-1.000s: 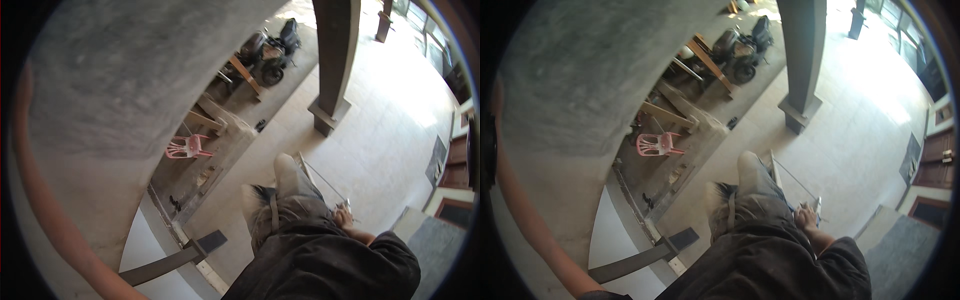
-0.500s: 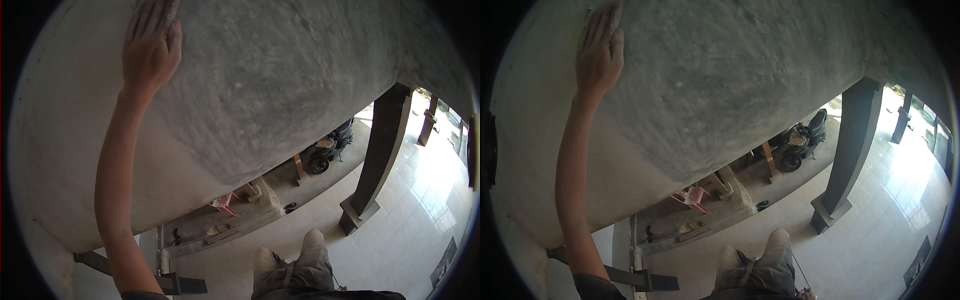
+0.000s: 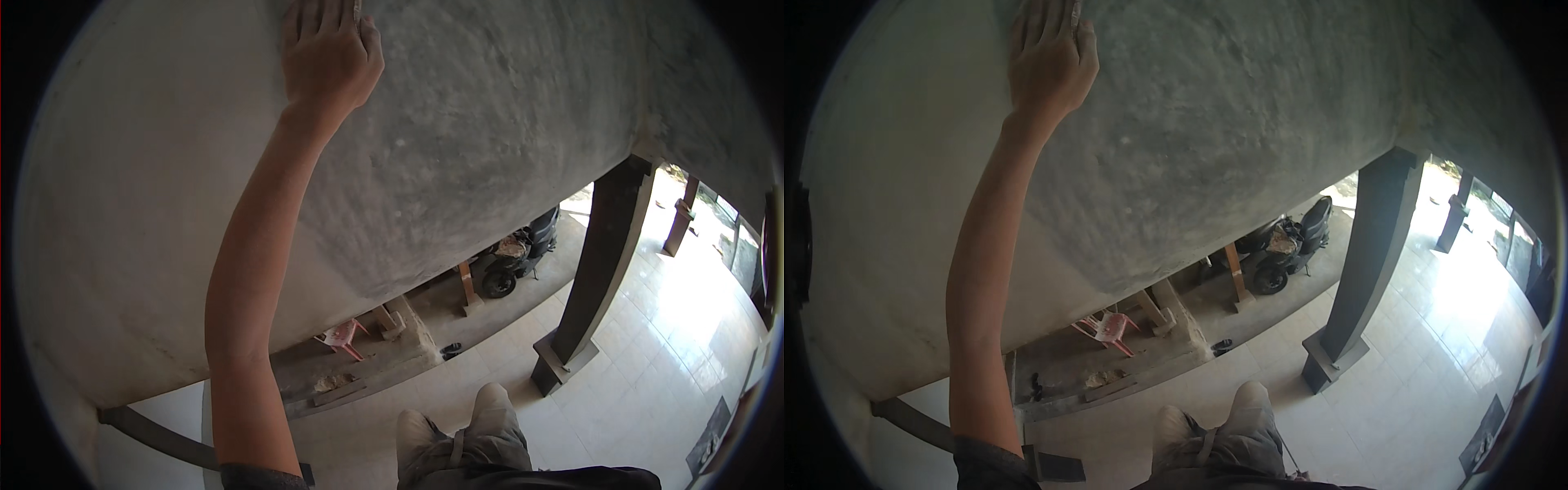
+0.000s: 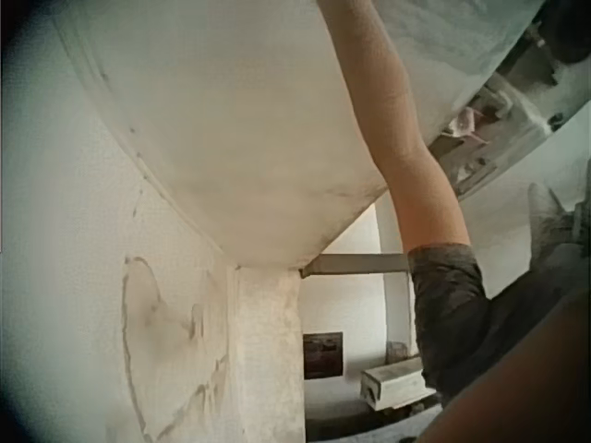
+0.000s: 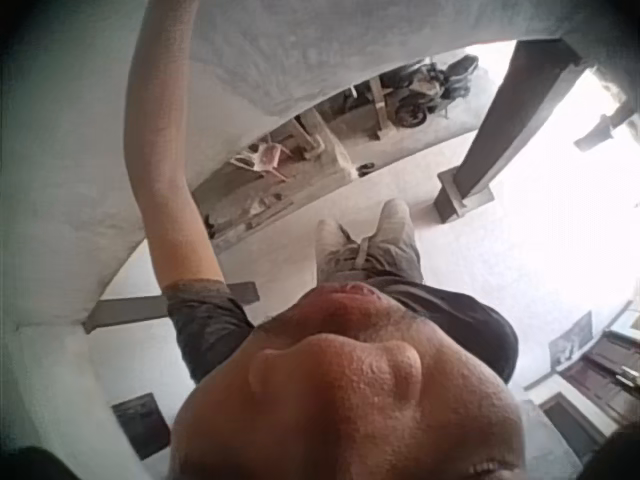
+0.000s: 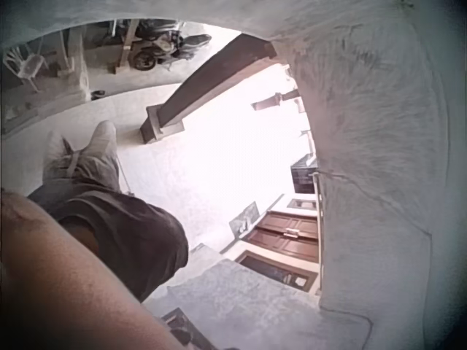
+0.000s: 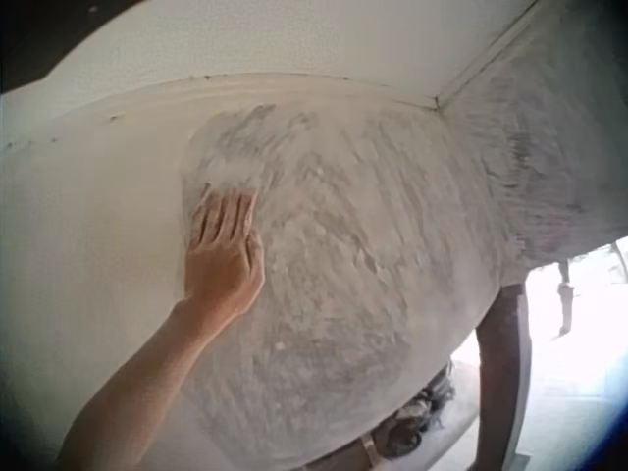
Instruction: Sanding a plastered wall or ceiling surface using sandpaper blocks.
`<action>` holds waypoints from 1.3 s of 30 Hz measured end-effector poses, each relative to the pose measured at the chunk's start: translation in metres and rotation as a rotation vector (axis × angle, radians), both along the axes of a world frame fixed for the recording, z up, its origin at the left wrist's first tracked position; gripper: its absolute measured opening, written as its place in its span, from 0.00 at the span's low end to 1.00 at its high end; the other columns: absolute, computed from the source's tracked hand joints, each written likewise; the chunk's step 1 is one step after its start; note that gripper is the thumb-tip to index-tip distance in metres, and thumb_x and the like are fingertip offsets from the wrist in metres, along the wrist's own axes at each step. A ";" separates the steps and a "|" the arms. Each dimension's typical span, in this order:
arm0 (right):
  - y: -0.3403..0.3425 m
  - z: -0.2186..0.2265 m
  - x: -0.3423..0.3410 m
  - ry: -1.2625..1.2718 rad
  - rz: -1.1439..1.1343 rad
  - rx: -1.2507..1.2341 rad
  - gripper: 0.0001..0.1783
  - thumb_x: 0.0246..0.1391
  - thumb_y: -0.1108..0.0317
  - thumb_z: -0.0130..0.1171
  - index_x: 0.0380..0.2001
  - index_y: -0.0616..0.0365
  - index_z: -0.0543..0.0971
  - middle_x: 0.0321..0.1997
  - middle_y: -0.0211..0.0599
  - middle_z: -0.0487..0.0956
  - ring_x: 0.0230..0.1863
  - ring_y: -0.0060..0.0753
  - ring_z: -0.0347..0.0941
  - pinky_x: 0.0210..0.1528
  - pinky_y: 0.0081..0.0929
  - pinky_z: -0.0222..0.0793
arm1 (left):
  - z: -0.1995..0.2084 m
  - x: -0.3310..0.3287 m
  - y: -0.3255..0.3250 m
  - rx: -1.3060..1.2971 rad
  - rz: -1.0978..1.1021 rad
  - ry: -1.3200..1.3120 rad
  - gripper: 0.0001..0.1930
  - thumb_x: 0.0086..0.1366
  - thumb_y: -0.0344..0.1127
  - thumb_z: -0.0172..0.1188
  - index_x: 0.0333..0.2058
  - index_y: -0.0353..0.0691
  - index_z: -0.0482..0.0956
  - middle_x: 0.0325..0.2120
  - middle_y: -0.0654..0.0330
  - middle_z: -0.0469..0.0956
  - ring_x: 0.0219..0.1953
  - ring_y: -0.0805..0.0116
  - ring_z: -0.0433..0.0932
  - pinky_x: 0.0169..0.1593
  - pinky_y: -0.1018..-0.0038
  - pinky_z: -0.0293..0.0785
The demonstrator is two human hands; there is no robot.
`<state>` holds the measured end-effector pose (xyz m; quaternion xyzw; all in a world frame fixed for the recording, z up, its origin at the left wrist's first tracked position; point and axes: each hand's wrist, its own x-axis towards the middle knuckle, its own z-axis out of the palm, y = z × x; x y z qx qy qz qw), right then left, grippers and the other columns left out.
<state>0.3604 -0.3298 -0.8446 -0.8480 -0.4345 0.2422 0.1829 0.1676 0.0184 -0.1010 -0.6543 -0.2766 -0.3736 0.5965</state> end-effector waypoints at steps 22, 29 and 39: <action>-0.139 -0.042 -0.054 0.013 -0.216 -0.178 0.23 0.58 0.53 0.49 0.34 0.62 0.85 0.48 0.56 0.78 0.51 0.57 0.75 0.53 0.47 0.69 | -0.059 -0.100 -0.023 -0.049 0.050 -0.075 0.25 0.73 0.39 0.42 0.67 0.44 0.60 0.67 0.56 0.60 0.70 0.50 0.54 0.72 0.60 0.49; -0.051 -0.077 0.030 0.011 0.164 -0.069 0.21 0.58 0.55 0.50 0.37 0.63 0.83 0.48 0.57 0.78 0.51 0.58 0.74 0.53 0.48 0.69 | -0.171 -0.104 -0.046 -0.427 0.094 0.011 0.29 0.69 0.41 0.48 0.68 0.45 0.59 0.69 0.60 0.58 0.70 0.56 0.55 0.72 0.56 0.46; -0.074 -0.064 0.069 0.136 0.396 -0.091 0.20 0.57 0.58 0.52 0.42 0.64 0.80 0.47 0.58 0.77 0.50 0.59 0.74 0.52 0.48 0.69 | -0.304 -0.107 -0.083 -0.818 -0.325 -0.150 0.30 0.68 0.35 0.47 0.68 0.37 0.58 0.68 0.50 0.56 0.71 0.50 0.53 0.71 0.50 0.49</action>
